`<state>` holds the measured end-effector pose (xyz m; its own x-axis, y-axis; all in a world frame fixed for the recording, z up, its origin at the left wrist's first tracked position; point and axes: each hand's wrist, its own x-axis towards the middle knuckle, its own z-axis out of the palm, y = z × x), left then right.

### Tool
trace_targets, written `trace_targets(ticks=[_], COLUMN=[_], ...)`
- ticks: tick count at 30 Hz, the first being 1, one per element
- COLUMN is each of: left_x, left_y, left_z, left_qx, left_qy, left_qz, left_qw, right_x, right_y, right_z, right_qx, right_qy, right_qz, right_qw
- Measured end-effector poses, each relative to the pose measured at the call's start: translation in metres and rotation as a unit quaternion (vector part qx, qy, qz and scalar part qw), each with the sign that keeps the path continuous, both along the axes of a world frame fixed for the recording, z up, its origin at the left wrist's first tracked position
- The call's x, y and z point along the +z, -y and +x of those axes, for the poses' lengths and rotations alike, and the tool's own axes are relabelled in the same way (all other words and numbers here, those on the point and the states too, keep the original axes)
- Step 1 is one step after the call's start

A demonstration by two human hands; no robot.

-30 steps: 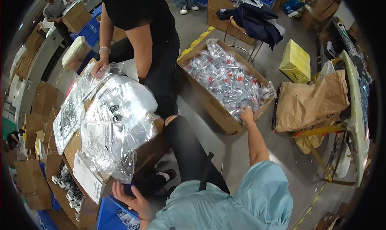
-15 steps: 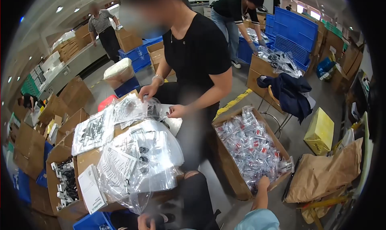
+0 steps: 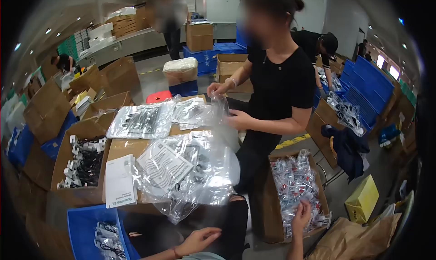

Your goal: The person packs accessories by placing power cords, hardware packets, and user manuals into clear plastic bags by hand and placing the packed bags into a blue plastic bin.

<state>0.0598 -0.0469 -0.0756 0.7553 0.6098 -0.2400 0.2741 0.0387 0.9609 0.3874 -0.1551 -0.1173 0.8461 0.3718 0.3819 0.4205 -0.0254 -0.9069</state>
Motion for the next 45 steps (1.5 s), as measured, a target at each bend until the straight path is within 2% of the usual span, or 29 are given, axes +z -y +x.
trace_targets(ticks=[1, 3, 5, 7, 9, 10, 12, 15, 16, 19, 21, 25, 29, 32, 37, 41, 44, 45], left_x=[0.003, 0.014, 0.020, 0.037, 0.047, 0.051, 0.053, 0.037, 0.035, 0.042, 0.037, 0.017, 0.038, 0.038, 0.034, 0.042, 0.051, 0.049], left_y=[-0.001, -0.008, -0.013, -0.023, -0.024, -0.026, -0.031, -0.034, -0.036, -0.033, -0.032, -0.043, -0.044, -0.044, -0.043, -0.038, -0.038, -0.039], left_z=[0.006, 0.013, 0.010, 0.000, -0.020, -0.029, -0.045, -0.058, -0.060, -0.058, -0.058, -0.061, -0.059, -0.061, -0.052, -0.043, -0.048, -0.047], left_qx=[0.006, -0.002, 0.000, 0.059, 0.156, 0.174, 0.270, 0.306, 0.312, 0.308, 0.302, 0.264, 0.253, 0.203, 0.215, 0.253, 0.255, 0.257], left_qy=[0.048, 0.142, 0.335, 0.372, 0.416, 0.414, 0.366, 0.340, 0.325, 0.294, 0.274, 0.285, 0.307, 0.190, 0.170, 0.203, 0.163, 0.164], left_qz=[-0.076, -0.185, -0.315, -0.417, -0.301, -0.312, -0.213, -0.162, -0.134, -0.105, -0.096, -0.166, -0.203, -0.006, 0.025, 0.008, -0.092, -0.091], left_qw=[0.996, 0.972, 0.888, 0.827, 0.844, 0.838, 0.865, 0.874, 0.883, 0.899, 0.908, 0.907, 0.894, 0.961, 0.961, 0.946, 0.949, 0.948], right_x=[0.027, 0.071, 0.085, 0.102, 0.115, 0.112, 0.103, 0.099, 0.094, 0.078, 0.079, 0.081, 0.078, 0.076, 0.076, 0.068, 0.060, 0.059], right_y=[-0.012, -0.029, -0.037, -0.053, -0.070, -0.078, -0.091, -0.103, -0.106, -0.107, -0.102, -0.098, -0.096, -0.096, -0.095, -0.090, -0.084, -0.080], right_z=[-0.025, -0.073, -0.110, -0.145, -0.179, -0.190, -0.209, -0.232, -0.236, -0.243, -0.244, -0.242, -0.235, -0.234, -0.227, -0.218, -0.206, -0.195], right_qx=[0.007, 0.136, 0.302, 0.427, 0.490, 0.489, 0.494, 0.525, 0.527, 0.558, 0.544, 0.511, 0.475, 0.446, 0.436, 0.414, 0.383, 0.336], right_qy=[0.001, -0.047, -0.109, -0.110, -0.127, -0.185, -0.244, -0.371, -0.369, -0.416, -0.421, -0.421, -0.392, -0.376, -0.373, -0.367, -0.383, -0.409], right_qz=[-0.004, 0.097, 0.173, 0.152, 0.080, 0.049, 0.007, 0.039, 0.035, 0.001, -0.013, -0.042, -0.049, -0.029, 0.001, 0.037, 0.099, 0.118], right_qw=[1.000, 0.985, 0.931, 0.885, 0.859, 0.851, 0.834, 0.765, 0.765, 0.718, 0.726, 0.748, 0.786, 0.812, 0.819, 0.832, 0.835, 0.840])
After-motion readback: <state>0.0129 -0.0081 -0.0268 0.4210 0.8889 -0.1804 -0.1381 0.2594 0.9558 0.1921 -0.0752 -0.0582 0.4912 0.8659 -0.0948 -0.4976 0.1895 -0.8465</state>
